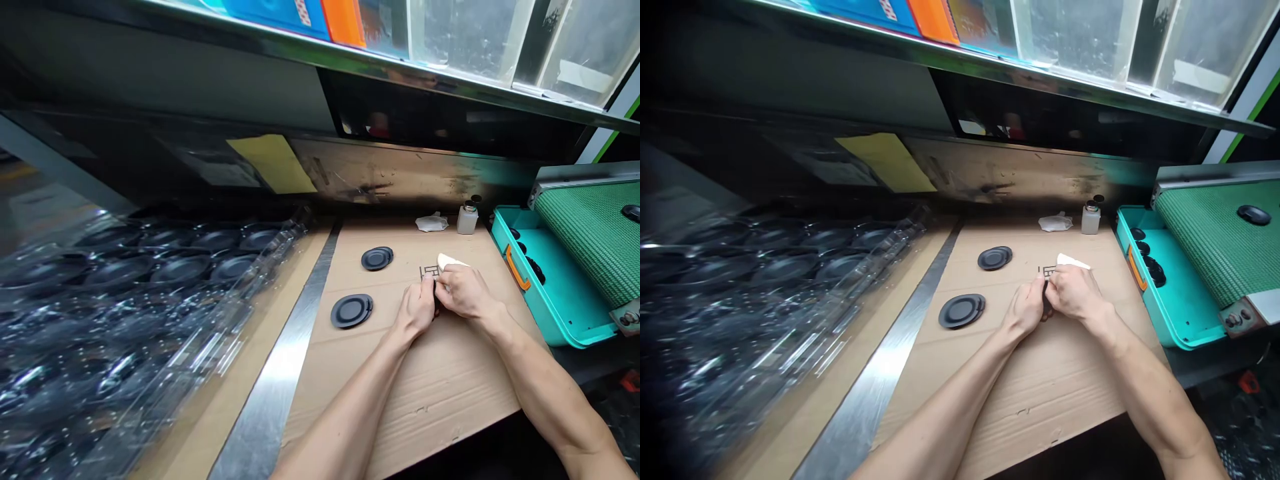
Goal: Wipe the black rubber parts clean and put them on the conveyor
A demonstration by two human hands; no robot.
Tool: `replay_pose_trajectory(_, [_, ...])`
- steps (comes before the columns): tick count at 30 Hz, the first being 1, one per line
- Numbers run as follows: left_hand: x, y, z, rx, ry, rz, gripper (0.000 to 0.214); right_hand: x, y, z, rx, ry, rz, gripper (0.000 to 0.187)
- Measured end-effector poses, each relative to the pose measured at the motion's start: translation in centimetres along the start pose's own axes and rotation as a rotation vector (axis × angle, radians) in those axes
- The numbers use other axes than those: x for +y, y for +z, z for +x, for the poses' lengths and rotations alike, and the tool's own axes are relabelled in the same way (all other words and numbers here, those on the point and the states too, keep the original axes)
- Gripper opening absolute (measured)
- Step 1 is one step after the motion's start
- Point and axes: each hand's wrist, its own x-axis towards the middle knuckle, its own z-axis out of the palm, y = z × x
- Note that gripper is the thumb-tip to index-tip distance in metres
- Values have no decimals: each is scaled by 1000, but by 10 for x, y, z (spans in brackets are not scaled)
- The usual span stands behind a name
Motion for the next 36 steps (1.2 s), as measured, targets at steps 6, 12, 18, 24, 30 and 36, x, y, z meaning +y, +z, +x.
replay_pose_trajectory(6, [2, 0, 0, -23, 52, 76, 73, 2, -4, -1, -33, 47, 46, 24])
replay_pose_trajectory(12, [-1, 0, 0, -10, 54, 75, 70, 3, 0, -1, 25, 12, 89, 24])
replay_pose_trajectory(18, [0, -3, 2, -35, -104, -263, 64, 13, -5, -4, -4, 57, 168, 21])
replay_pose_trajectory(24, [15, -23, 11, -18, -354, -962, 55, 48, -17, -9, 63, 371, -166, 45])
replay_pose_trajectory(30, [17, -33, 11, -78, -366, -1084, 54, 45, 19, 0, 63, 205, -257, 42])
replay_pose_trajectory(36, [8, -30, 16, -72, -263, -1164, 41, 33, 31, 5, 190, 185, 31, 38])
